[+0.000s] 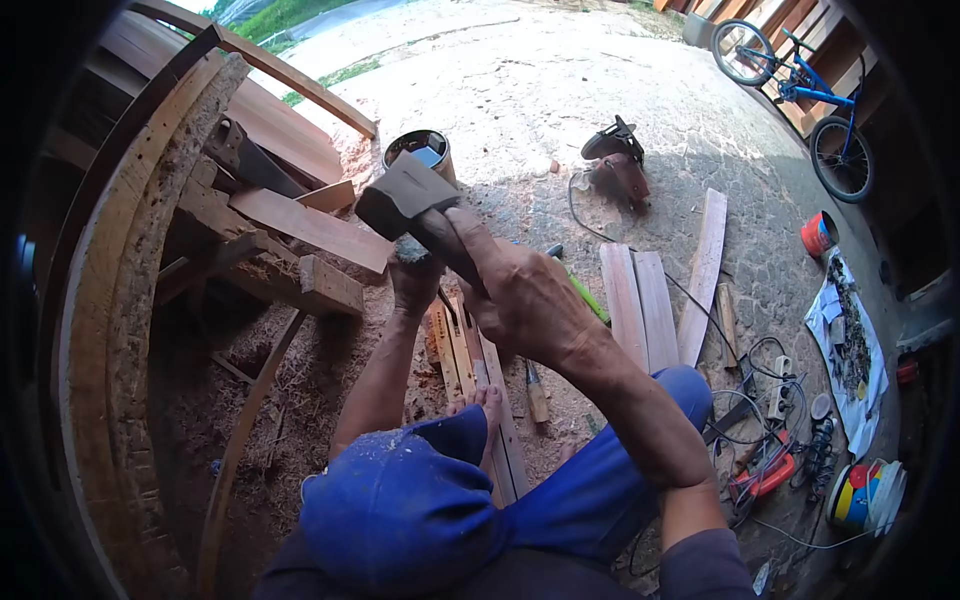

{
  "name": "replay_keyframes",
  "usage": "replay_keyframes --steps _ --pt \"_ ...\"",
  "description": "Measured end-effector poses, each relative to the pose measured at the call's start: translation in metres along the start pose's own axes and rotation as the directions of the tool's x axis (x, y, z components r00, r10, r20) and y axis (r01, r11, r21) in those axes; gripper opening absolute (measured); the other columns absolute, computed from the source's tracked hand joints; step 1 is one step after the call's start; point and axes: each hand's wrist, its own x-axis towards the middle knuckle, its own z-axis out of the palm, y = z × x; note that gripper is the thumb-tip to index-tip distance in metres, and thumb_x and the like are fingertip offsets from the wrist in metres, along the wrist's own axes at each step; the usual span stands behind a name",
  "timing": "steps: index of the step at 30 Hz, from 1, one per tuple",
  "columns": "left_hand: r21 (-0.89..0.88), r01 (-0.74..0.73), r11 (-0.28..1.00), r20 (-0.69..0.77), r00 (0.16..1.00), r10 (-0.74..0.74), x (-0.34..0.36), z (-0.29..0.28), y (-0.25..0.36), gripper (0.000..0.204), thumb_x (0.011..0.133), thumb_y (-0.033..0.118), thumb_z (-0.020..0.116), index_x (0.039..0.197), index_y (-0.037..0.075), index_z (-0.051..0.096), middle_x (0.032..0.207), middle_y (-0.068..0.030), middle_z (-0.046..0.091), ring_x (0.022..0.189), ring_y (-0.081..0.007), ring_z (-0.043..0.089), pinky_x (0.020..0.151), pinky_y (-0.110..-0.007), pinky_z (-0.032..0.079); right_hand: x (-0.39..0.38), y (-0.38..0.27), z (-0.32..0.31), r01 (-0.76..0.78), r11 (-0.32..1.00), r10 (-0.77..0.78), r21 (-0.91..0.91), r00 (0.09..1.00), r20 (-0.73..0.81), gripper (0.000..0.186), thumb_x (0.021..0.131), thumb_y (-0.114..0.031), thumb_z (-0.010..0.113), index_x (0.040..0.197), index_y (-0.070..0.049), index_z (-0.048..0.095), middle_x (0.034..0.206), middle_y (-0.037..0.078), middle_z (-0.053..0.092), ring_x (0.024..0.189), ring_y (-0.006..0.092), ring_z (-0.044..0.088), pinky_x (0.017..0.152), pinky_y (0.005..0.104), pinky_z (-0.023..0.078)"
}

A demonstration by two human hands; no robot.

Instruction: The person uses an axe as a hammer to strike a chisel while carving into several wooden slats held between their feet.

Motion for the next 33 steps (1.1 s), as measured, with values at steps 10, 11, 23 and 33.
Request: replay_keyframes --steps 10,11,23,33 --pt "0.048 -0.084 0.995 0.061 0.995 0.081 -0.007 0.017 0.063 0.013 0.080 0.009 0.072 0.093 0.007 0.071 0.085 -0.0091 0.073 0.080 -0.0277 0.073 0.072 -0.038 0.057 -0.033 0.008 0.009 -0.055 0.972 0.058 -0.231 0.998 0.005 0.072 0.087 -0.007 0.062 0.151 -0.007 0.029 0.092 0.024 0.066 0.080 0.0408 0.071 0.070 0.0501 0.058" --pt "0.066 -0.121 0.991 0.030 0.992 0.119 -0.016 0.021 0.067 0.016 0.080 0.009 0.072 0.096 0.007 0.071 0.086 -0.0091 0.073 0.081 -0.0274 0.073 0.072 -0.038 0.057 -0.041 0.020 0.026 -0.144 0.888 0.334 -0.436 0.855 0.398 0.070 0.088 -0.010 0.062 0.150 -0.007 0.029 0.097 0.028 0.067 0.080 0.0459 0.069 0.069 0.0516 0.057" --pt "0.135 0.047 0.990 0.076 0.995 -0.057 -0.020 0.000 0.031 0.014 0.083 0.013 0.077 0.079 0.002 0.069 0.074 -0.0103 0.071 0.069 -0.0251 0.070 0.066 -0.036 0.055 0.046 -0.076 -0.080 0.171 0.985 -0.142 -0.004 0.807 -0.573 0.021 0.098 -0.006 0.065 0.115 -0.004 0.054 0.085 0.007 0.068 0.069 0.0099 0.066 0.063 0.0301 0.054" --pt "-0.044 0.174 0.984 0.125 0.978 -0.168 -0.029 0.017 0.034 0.027 0.090 0.021 0.076 0.108 0.002 0.069 0.099 -0.0025 0.071 0.094 -0.0161 0.067 0.083 -0.037 0.054 -0.020 0.000 -0.005 -0.142 0.982 0.167 -0.128 0.964 0.205 0.069 0.084 -0.010 0.068 0.144 -0.003 0.035 0.091 0.025 0.069 0.085 0.0416 0.072 0.069 0.0523 0.058"
